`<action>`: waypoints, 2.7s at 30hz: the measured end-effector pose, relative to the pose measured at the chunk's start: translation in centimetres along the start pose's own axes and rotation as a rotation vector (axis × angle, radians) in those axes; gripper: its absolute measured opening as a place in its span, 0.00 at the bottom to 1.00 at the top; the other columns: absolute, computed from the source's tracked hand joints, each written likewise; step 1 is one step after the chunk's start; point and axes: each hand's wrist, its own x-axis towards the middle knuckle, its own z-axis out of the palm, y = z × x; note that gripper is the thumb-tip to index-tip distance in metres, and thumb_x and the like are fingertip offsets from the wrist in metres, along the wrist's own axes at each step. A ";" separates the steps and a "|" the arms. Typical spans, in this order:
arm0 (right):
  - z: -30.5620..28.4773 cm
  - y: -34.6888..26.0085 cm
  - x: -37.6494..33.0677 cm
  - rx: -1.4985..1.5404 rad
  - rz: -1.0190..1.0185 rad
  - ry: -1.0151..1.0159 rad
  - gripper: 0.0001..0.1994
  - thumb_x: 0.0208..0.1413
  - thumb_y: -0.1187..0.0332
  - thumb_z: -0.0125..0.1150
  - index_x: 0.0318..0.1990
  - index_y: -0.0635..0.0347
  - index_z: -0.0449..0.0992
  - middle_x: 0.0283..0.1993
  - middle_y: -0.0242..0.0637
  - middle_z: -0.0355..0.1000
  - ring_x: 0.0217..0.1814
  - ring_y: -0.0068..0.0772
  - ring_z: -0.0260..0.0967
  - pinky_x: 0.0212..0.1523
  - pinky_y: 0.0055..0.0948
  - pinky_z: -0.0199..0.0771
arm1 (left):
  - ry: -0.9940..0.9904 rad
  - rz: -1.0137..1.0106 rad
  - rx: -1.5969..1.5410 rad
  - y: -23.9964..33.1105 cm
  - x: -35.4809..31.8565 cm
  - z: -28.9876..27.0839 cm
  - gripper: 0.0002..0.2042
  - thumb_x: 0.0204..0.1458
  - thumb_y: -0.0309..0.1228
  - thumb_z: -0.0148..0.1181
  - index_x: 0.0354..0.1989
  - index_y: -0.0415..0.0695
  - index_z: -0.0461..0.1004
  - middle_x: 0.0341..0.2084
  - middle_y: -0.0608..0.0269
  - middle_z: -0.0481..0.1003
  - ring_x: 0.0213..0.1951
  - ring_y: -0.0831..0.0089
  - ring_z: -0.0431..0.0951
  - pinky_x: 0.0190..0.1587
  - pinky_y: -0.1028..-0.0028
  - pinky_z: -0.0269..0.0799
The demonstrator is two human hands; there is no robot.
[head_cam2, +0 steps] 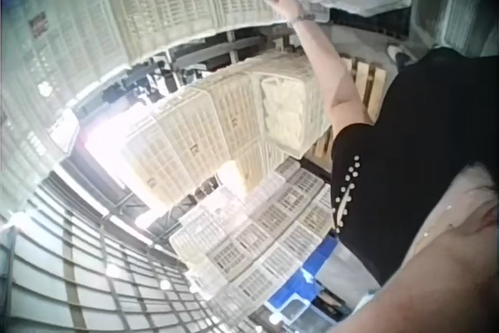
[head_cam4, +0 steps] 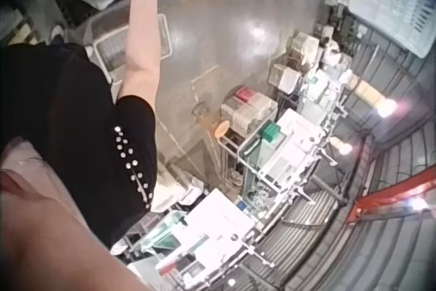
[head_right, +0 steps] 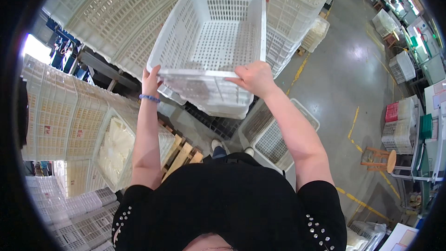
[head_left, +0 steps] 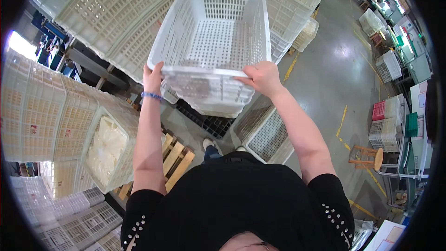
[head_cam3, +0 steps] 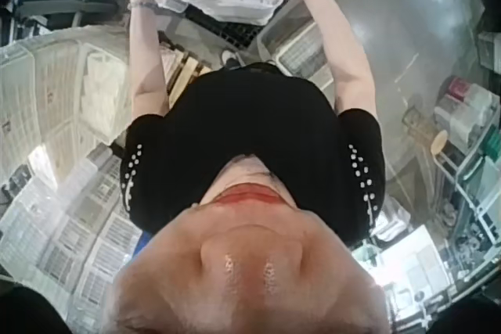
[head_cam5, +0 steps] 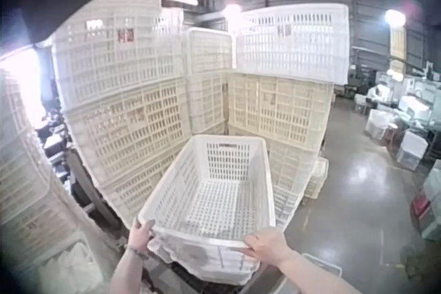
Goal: Line white plastic storage baskets with clear plastic bags in an industrial setting.
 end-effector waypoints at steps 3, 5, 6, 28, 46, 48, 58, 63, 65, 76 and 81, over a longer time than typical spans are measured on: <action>-2.5 -0.9 -1.1 0.078 -0.006 0.077 0.12 0.36 0.56 0.65 0.18 0.52 0.72 0.11 0.28 0.62 0.12 0.30 0.60 0.14 0.27 0.58 | -0.038 -0.045 0.019 1.8 -2.5 -1.6 0.29 0.43 0.36 0.55 0.56 0.50 0.53 0.38 0.70 0.67 0.37 0.78 0.66 0.32 0.77 0.60; -4.0 -2.4 -3.1 0.161 0.023 0.009 0.12 0.35 0.56 0.66 0.19 0.52 0.72 0.13 0.26 0.64 0.13 0.27 0.61 0.14 0.25 0.57 | -0.080 -0.077 0.044 1.4 -6.0 -3.7 0.30 0.43 0.34 0.54 0.57 0.50 0.51 0.38 0.68 0.67 0.37 0.76 0.66 0.32 0.77 0.61; -4.5 -3.5 -4.3 0.147 0.013 0.061 0.12 0.35 0.56 0.66 0.19 0.52 0.72 0.13 0.26 0.64 0.13 0.27 0.61 0.14 0.25 0.57 | -0.125 -0.072 0.071 1.0 -7.4 -4.8 0.30 0.44 0.34 0.53 0.57 0.49 0.51 0.38 0.67 0.67 0.38 0.75 0.66 0.34 0.76 0.62; -5.5 -10.4 -10.8 1.026 1.286 0.110 0.32 0.41 0.79 0.43 0.59 0.65 0.47 0.55 0.40 0.57 0.57 0.30 0.55 0.56 0.29 0.54 | -0.633 -0.234 -0.028 0.2 -2.4 -6.2 0.25 0.40 0.20 0.46 0.52 0.36 0.57 0.45 0.54 0.66 0.46 0.65 0.68 0.49 0.70 0.64; -0.8 -21.8 -31.1 0.939 1.778 0.850 0.30 0.35 0.84 0.39 0.55 0.68 0.56 0.52 0.44 0.61 0.54 0.35 0.60 0.53 0.28 0.59 | -0.890 -0.009 0.370 -5.7 -14.1 0.8 0.26 0.34 0.20 0.52 0.48 0.36 0.60 0.38 0.55 0.71 0.41 0.70 0.72 0.45 0.74 0.66; -4.6 -20.7 -38.1 0.904 1.832 0.932 0.30 0.35 0.83 0.39 0.54 0.69 0.56 0.52 0.45 0.61 0.54 0.35 0.60 0.53 0.28 0.59 | -0.952 0.033 0.382 -8.9 -19.4 7.3 0.25 0.34 0.21 0.53 0.47 0.36 0.61 0.37 0.55 0.72 0.40 0.71 0.73 0.44 0.75 0.66; -2.0 -18.0 -49.2 0.319 1.970 0.787 0.29 0.36 0.83 0.38 0.54 0.71 0.56 0.52 0.47 0.61 0.53 0.37 0.60 0.54 0.27 0.57 | -1.193 -0.495 0.308 -31.3 -20.8 16.8 0.24 0.36 0.18 0.51 0.47 0.34 0.59 0.40 0.56 0.70 0.43 0.71 0.70 0.47 0.74 0.65; 3.5 -17.6 -51.7 0.310 1.969 0.767 0.29 0.38 0.82 0.37 0.55 0.70 0.54 0.53 0.52 0.60 0.54 0.42 0.60 0.55 0.29 0.56 | -1.170 -0.386 0.445 -38.5 -20.2 14.5 0.23 0.35 0.19 0.50 0.47 0.37 0.61 0.38 0.57 0.71 0.42 0.71 0.71 0.45 0.74 0.65; 5.4 -18.6 -53.0 0.248 2.016 0.466 0.29 0.39 0.82 0.38 0.56 0.68 0.52 0.53 0.53 0.60 0.54 0.45 0.60 0.54 0.31 0.58 | -1.138 -0.186 0.768 -40.8 -20.6 13.0 0.24 0.35 0.21 0.50 0.48 0.39 0.62 0.37 0.52 0.72 0.42 0.64 0.72 0.45 0.71 0.65; 9.9 -19.8 -55.4 0.254 2.239 -0.470 0.21 0.48 0.70 0.50 0.48 0.67 0.52 0.33 0.59 0.67 0.36 0.61 0.65 0.36 0.50 0.65 | -1.090 -0.156 1.075 -43.2 -20.2 9.9 0.21 0.41 0.26 0.49 0.48 0.37 0.60 0.40 0.42 0.67 0.45 0.49 0.66 0.48 0.62 0.62; 10.7 -15.7 -55.9 0.192 2.183 -0.362 0.20 0.49 0.70 0.49 0.47 0.66 0.52 0.32 0.60 0.67 0.35 0.62 0.65 0.35 0.50 0.65 | -1.105 0.126 1.243 -44.3 -19.0 13.8 0.22 0.44 0.27 0.50 0.47 0.31 0.56 0.41 0.37 0.65 0.45 0.47 0.65 0.48 0.62 0.61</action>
